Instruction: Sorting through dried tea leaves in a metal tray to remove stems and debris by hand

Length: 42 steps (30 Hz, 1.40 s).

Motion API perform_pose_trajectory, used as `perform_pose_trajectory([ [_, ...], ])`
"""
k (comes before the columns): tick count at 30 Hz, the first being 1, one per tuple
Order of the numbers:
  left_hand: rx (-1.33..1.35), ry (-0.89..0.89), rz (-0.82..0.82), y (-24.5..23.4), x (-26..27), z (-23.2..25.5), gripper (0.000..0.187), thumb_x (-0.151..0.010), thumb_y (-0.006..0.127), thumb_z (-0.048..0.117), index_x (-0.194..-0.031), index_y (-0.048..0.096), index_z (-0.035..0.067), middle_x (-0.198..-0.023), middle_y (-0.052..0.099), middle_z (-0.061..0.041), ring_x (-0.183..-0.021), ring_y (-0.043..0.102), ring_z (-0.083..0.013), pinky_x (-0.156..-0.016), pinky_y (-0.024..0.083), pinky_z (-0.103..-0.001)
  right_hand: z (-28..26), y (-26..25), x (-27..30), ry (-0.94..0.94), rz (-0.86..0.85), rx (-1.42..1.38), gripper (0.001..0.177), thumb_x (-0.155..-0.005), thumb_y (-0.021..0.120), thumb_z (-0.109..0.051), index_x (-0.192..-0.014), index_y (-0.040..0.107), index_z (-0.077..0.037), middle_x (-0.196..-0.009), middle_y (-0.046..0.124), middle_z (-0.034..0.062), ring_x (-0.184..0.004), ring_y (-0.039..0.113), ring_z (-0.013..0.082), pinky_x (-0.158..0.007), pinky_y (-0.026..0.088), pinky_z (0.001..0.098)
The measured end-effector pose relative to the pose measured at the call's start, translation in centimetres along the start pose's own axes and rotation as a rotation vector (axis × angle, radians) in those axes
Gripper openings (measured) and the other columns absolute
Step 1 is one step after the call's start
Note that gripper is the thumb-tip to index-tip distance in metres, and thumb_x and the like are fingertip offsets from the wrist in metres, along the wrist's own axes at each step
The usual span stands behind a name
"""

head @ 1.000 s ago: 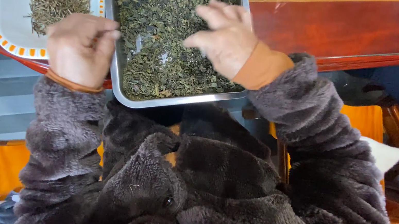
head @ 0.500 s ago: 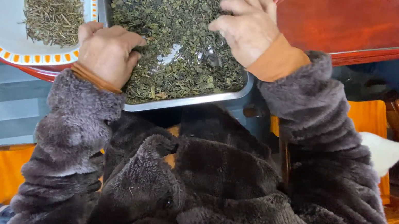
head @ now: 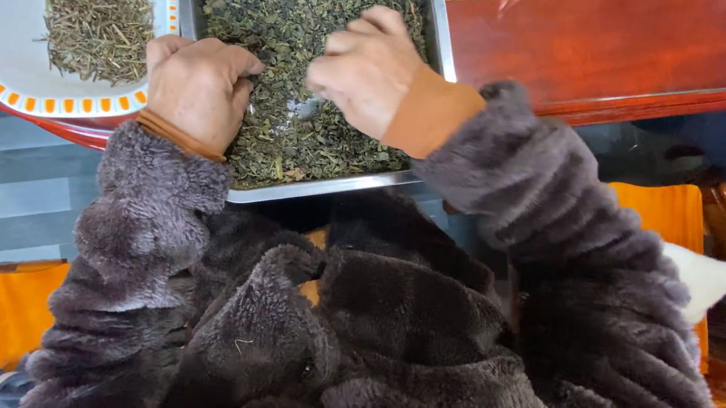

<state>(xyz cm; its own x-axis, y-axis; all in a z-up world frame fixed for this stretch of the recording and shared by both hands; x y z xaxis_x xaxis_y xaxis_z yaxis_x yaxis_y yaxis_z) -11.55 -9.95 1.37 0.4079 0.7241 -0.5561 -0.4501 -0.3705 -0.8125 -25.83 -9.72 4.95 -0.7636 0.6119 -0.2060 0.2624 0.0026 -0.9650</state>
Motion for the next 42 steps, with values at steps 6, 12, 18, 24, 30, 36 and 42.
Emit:
perform_pose_trajectory([
  [6, 0.009, -0.014, -0.012, 0.1, 0.1, -0.2, 0.025, -0.081, 0.081, 0.009, -0.101, 0.079, 0.023, -0.088, 0.073, 0.002, -0.08, 0.068, -0.0256, -0.094, 0.038, -0.039, 1.7, 5.0, -2.2, -0.039, -0.054, 0.12, 0.013, -0.086, 0.082, -0.022, -0.096, 0.075, -0.023, -0.087, 0.063, 0.0011, -0.085, 0.06, 0.0272, -0.104, 0.031, 0.0499],
  [12, 0.026, -0.021, 0.006, -0.3, 0.0, 0.0, 0.024, -0.082, 0.082, 0.008, -0.101, 0.08, 0.022, -0.088, 0.074, 0.001, -0.079, 0.068, -0.0259, -0.094, 0.04, -0.04, 2.4, 3.5, -1.8, 0.03, -0.036, 0.098, 0.008, -0.092, 0.076, -0.014, -0.091, 0.069, -0.017, -0.084, 0.065, 0.0003, -0.083, 0.064, 0.0272, -0.103, 0.034, 0.0485],
  [18, -0.073, -0.044, -0.095, 0.6, -0.7, -0.2, 0.015, -0.09, 0.079, 0.026, -0.106, 0.08, 0.025, -0.082, 0.071, -0.001, -0.073, 0.066, -0.0293, -0.088, 0.037, -0.042, 4.0, 2.2, 0.4, 0.039, 0.152, 0.111, 0.022, -0.088, 0.065, 0.001, -0.089, 0.065, -0.021, -0.08, 0.059, -0.0037, -0.077, 0.059, 0.0258, -0.095, 0.034, 0.0453],
  [24, -0.266, -0.051, -0.19, 1.9, -2.3, 0.1, 0.012, -0.095, 0.075, 0.046, -0.099, 0.079, 0.036, -0.078, 0.072, 0.0, -0.067, 0.065, -0.0291, -0.081, 0.038, -0.049, 4.0, 1.9, 1.4, 0.025, 0.204, 0.13, 0.013, -0.092, 0.073, -0.01, -0.092, 0.067, -0.022, -0.083, 0.061, -0.0024, -0.078, 0.061, 0.0255, -0.09, 0.036, 0.045],
  [30, -0.345, -0.054, -0.202, 2.8, -2.5, 0.3, 0.017, -0.089, 0.079, 0.051, -0.088, 0.077, 0.034, -0.077, 0.074, 0.004, -0.071, 0.068, -0.0212, -0.085, 0.036, -0.043, 4.4, 2.4, 1.4, 0.071, 0.135, 0.084, 0.008, -0.093, 0.073, -0.014, -0.09, 0.07, -0.021, -0.084, 0.062, -0.0018, -0.083, 0.063, 0.0267, -0.094, 0.037, 0.0477],
  [36, -0.356, -0.023, -0.114, 2.6, -2.2, 0.4, 0.016, -0.09, 0.079, 0.045, -0.082, 0.073, 0.032, -0.075, 0.071, 0.005, -0.067, 0.065, -0.0214, -0.081, 0.036, -0.042, 4.3, 2.5, 1.5, 0.051, 0.168, 0.09, 0.01, -0.094, 0.072, -0.014, -0.089, 0.068, -0.021, -0.085, 0.061, -0.0032, -0.085, 0.063, 0.025, -0.094, 0.037, 0.0468],
  [42, -0.246, -0.038, -0.122, 3.3, -2.1, -0.1, 0.017, -0.095, 0.074, 0.036, -0.083, 0.067, 0.026, -0.078, 0.07, 0.003, -0.069, 0.066, -0.0231, -0.083, 0.034, -0.042, 4.7, 3.0, 1.5, 0.045, 0.216, 0.104, 0.011, -0.091, 0.074, -0.015, -0.089, 0.067, -0.023, -0.082, 0.056, -0.0023, -0.079, 0.061, 0.0266, -0.089, 0.036, 0.0459],
])
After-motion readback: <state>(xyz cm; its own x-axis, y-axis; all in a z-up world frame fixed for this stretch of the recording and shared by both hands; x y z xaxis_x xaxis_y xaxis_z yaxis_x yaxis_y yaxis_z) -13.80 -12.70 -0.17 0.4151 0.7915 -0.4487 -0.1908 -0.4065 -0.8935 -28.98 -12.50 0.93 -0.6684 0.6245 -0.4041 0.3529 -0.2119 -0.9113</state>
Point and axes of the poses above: each hand's wrist, its own x-axis away from the middle knuckle, its own y-axis out of the palm, z = x × y, the point moved 10 cm from there along -x, towards the middle knuckle
